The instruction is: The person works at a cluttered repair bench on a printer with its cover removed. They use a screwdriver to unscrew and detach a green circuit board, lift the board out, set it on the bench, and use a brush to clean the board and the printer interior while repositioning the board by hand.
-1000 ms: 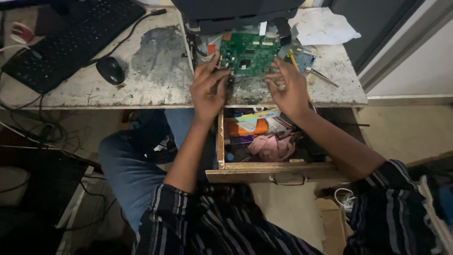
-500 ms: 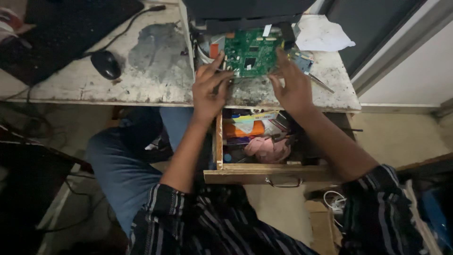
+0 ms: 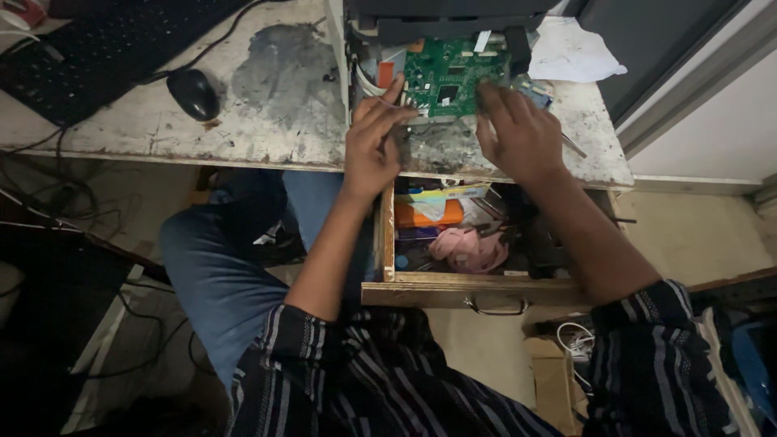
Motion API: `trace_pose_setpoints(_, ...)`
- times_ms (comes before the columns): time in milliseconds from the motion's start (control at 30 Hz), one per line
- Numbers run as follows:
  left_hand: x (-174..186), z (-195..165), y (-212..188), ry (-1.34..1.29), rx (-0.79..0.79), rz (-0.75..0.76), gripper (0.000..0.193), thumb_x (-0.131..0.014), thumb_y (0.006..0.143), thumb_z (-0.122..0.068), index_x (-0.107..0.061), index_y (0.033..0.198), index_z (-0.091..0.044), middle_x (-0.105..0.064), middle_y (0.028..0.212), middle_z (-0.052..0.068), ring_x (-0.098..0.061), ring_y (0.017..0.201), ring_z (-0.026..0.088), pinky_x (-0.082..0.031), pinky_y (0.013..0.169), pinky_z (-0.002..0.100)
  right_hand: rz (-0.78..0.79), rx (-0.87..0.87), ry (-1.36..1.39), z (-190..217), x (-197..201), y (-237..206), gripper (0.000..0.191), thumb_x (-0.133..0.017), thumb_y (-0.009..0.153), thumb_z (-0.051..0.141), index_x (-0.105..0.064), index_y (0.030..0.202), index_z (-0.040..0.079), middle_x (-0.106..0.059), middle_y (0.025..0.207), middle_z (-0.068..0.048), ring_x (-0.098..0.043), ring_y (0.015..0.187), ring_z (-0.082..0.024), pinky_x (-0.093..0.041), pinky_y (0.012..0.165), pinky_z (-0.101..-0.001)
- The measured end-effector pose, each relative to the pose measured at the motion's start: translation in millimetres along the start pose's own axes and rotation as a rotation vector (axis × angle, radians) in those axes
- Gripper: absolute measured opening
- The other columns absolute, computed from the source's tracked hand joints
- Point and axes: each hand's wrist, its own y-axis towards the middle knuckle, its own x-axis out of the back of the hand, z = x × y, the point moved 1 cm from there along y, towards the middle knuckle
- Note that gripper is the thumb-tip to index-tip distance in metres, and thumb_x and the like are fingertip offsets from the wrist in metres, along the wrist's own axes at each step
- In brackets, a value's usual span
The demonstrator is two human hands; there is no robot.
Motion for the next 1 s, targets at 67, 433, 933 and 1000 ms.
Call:
trace_pose_setpoints(67,0.2,-0.9,0.1,-0.001,-0.019,0.007,0.053,-0.05,0.071,0.014,-0.074,0.114,-0.005,-0.059,0.15,0.017,-0.062,0.122,0.034,-0.045,0.113,0.038,-0.035,0.034,0.011,0.1,3.3,0.5,0.047,-0.075,0.099,0.016,-0.06,0.143,0.011,-0.067,0.119,-0.009,-0.071,0.096,-0.027,-0.057,0.076,-0.037)
trace_pose_setpoints(433,-3.8,6.9,-3.5,-0.007,-0.021,0.053,0.047,-0.056,0.076,0.01,-0.076,0.115,-0.007,-0.051,0.159,0.015,-0.056,0.128,0.035,-0.045,0.117,0.038,-0.035,0.058,0.014,-9.5,-3.9,-8.9,0.049,-0.082,0.096,0.023,-0.066,0.141,0.011,-0.067,0.121,-0.008,-0.07,0.096,-0.026,-0.056,0.078,-0.0356)
trace_pose_setpoints(933,-2.7,4.7,-1.6,-0.055,-0.078,0.14,0.047,-0.056,0.077,0.011,-0.072,0.119,-0.004,-0.039,0.166,0.017,-0.049,0.145,0.038,-0.036,0.127,0.043,-0.046,0.145,0.093,-13.7,-2.5,-13.4,0.047,-0.087,0.094,0.025,-0.069,0.135,0.011,-0.065,0.108,-0.006,-0.068,0.082,-0.023,-0.054,0.07,-0.0347)
trace_pose_setpoints(1000,-2.5,5.4,-2.0,-0.01,-0.085,0.149,0.047,-0.057,0.079,0.011,-0.073,0.12,-0.004,-0.039,0.166,0.016,-0.047,0.147,0.039,-0.034,0.128,0.044,-0.061,0.16,0.073,-14.3,-1.3,-12.6,0.046,-0.087,0.094,0.026,-0.07,0.134,0.012,-0.064,0.103,-0.004,-0.067,0.079,-0.021,-0.053,0.068,-0.034)
